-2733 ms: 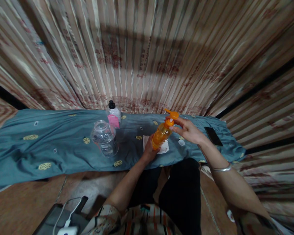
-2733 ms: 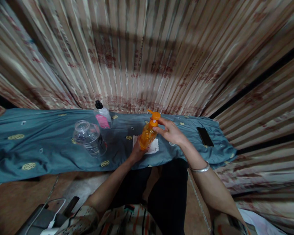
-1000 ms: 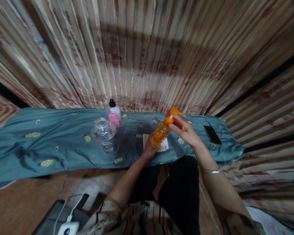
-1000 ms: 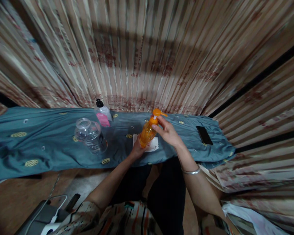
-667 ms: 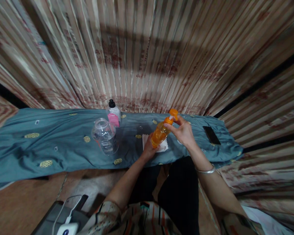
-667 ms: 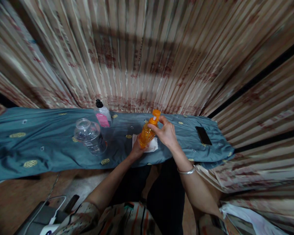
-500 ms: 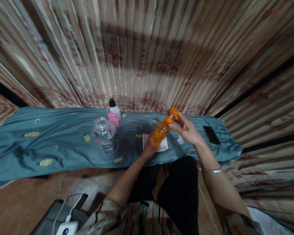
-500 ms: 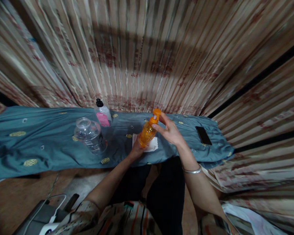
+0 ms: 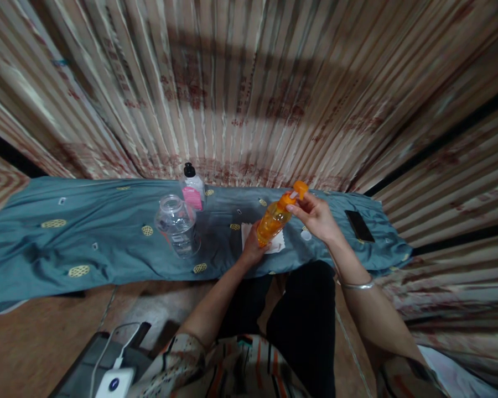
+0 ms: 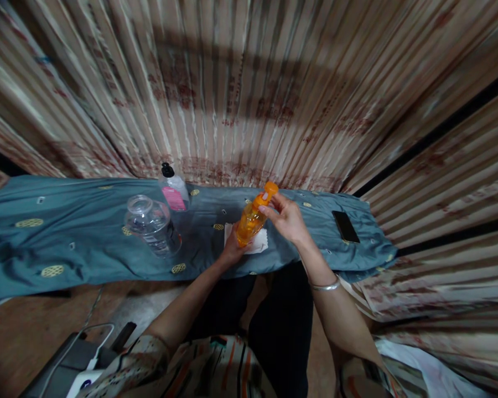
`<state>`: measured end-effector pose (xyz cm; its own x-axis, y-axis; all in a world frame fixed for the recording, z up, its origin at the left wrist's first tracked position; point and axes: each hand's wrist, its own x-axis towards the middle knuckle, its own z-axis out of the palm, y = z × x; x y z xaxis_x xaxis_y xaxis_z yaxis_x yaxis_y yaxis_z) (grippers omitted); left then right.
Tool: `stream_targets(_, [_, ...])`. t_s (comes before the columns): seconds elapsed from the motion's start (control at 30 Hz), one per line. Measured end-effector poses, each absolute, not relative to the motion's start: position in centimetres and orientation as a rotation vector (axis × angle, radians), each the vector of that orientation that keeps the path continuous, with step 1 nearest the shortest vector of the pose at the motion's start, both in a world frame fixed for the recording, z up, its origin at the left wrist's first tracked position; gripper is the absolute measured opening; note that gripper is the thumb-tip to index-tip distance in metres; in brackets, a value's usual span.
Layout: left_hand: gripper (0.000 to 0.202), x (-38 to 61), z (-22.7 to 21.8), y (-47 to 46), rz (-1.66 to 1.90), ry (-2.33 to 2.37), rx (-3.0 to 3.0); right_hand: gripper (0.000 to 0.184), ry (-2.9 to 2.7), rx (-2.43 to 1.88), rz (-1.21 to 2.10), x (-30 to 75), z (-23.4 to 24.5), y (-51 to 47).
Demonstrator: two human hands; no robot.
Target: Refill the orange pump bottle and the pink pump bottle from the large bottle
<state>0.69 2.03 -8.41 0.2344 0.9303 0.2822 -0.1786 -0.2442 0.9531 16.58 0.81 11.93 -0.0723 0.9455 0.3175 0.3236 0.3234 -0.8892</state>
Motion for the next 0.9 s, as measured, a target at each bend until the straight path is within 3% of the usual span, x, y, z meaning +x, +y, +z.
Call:
stream_targets(0.47, [0.078, 0.8, -6.7, 1.6, 1.268, 0.783, 1.354, 0.059, -1.762, -1.176, 0.925, 17.4, 14.2, 1.4])
stream_targets(0.7, [0.070, 0.8, -6.0, 1.5, 1.275, 0.659, 1.344, 0.049, -1.775, -1.285, 0.710, 17.3, 14.0, 0.9])
stream_targets(0.9, [0.075, 0.7, -6.0, 1.5, 1.296, 0.685, 1.339, 0.044, -1.696, -1.442, 0.430, 16.3, 13.4, 0.6])
